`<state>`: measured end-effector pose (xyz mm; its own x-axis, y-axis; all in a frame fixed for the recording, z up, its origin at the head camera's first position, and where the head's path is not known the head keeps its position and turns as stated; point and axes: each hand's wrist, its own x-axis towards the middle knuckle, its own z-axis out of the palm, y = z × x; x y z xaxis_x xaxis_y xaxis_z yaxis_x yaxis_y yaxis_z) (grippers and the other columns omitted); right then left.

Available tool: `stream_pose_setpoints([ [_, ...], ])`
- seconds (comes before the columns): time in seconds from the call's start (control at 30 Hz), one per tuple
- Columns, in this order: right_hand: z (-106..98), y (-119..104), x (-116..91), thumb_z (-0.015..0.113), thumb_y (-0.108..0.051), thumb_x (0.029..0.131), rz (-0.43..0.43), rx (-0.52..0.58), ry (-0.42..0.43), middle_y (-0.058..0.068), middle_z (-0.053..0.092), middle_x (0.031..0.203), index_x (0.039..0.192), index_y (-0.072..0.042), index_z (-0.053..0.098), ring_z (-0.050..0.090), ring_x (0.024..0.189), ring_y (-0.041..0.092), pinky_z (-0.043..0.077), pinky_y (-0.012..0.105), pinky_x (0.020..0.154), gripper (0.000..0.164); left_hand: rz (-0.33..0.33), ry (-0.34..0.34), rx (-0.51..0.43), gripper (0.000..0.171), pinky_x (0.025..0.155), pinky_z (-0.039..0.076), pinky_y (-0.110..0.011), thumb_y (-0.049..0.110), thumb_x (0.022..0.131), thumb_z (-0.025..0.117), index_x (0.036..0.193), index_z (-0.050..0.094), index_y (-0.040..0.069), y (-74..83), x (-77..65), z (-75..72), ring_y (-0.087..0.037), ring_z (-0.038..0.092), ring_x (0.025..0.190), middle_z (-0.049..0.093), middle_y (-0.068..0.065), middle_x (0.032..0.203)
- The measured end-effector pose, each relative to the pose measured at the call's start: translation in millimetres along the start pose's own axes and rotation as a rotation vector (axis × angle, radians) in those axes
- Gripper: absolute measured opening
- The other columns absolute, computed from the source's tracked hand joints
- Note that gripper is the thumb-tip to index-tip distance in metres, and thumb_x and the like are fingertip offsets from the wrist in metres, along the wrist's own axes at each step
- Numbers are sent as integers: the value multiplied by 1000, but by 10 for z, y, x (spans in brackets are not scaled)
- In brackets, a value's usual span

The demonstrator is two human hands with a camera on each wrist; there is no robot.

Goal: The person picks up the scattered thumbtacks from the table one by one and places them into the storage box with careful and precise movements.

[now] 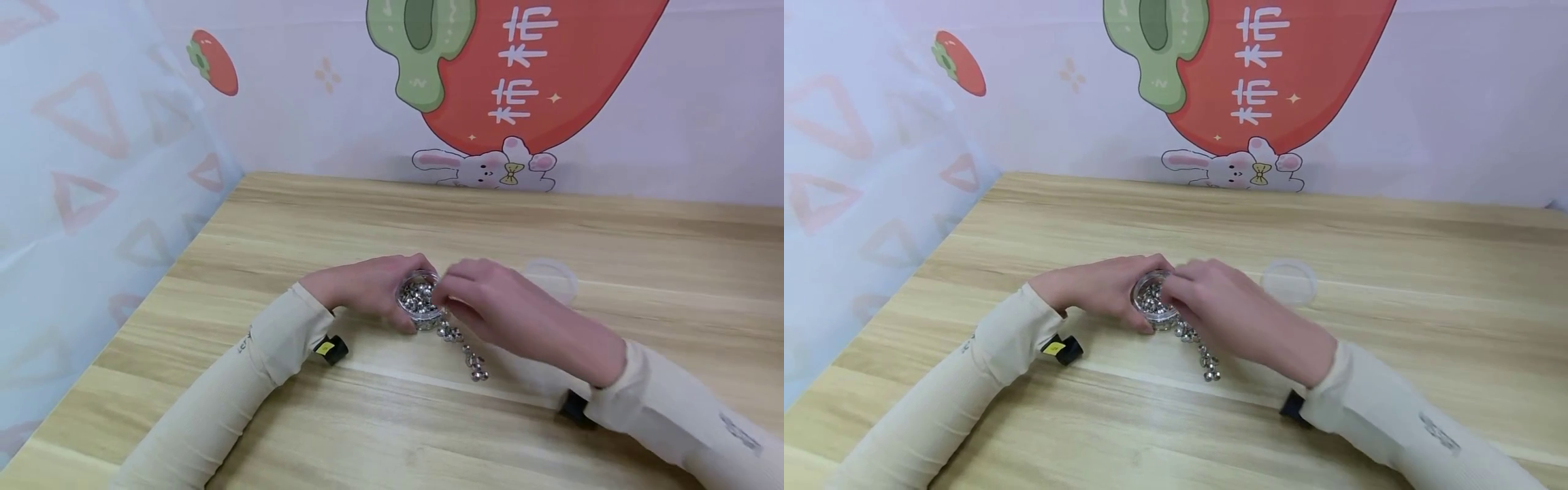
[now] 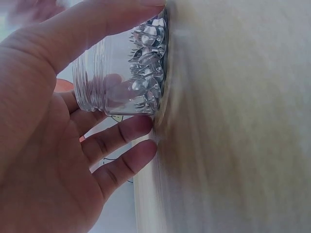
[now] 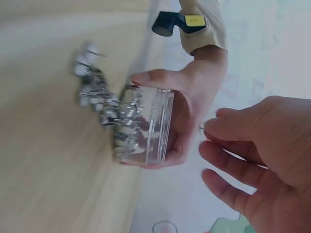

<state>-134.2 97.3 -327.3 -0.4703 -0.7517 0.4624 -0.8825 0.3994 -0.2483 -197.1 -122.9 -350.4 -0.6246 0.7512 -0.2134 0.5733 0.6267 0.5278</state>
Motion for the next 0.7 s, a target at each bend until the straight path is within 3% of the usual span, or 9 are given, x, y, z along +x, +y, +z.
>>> stream_pose_setpoints([
  [0.17, 52, 41, 244, 76, 3, 77, 16, -21, 43, 3, 69, 80, 90, -8, 70, 61, 75, 16, 57, 39, 72, 18, 44, 1, 9, 73, 98, 45, -31, 30, 65, 86, 124, 45, 18, -12, -7, -11, -9, 52, 109, 58, 2, 121],
  [0.37, 55, 56, 291, 78, 0, 77, 64, -23, 55, 5, 73, 88, 94, -6, 72, 64, 81, 18, 56, 46, 80, 19, 73, 7, -9, 78, 99, 44, -32, 26, 64, 86, 129, 44, 16, -18, -1, -8, -9, 52, 109, 58, 2, 122],
  [0.47, 42, 66, 278, 81, -10, 77, 89, -40, 33, 13, 70, 112, 112, -5, 68, 62, 102, 26, 51, 53, 91, 37, 46, 5, -7, 77, 100, 44, -32, 27, 64, 85, 128, 45, 16, -6, 0, -8, -8, 52, 109, 59, 3, 122],
  [0.6, 26, 77, 260, 84, -29, 74, 118, -70, -12, 20, 41, 149, 141, -9, 47, 39, 132, 36, 33, 63, 107, 79, 7, 0, -15, 74, 102, 43, -32, 28, 65, 84, 127, 45, 17, 6, 1, -6, -7, 51, 112, 58, 5, 125],
  [0.7, 26, 78, 260, 83, -37, 72, 125, -75, -34, 18, 28, 157, 148, -12, 37, 27, 140, 37, 23, 65, 112, 92, 1, -4, -23, 75, 103, 43, -33, 27, 66, 84, 129, 44, 17, 7, -2, -5, -8, 51, 114, 57, 4, 128],
])
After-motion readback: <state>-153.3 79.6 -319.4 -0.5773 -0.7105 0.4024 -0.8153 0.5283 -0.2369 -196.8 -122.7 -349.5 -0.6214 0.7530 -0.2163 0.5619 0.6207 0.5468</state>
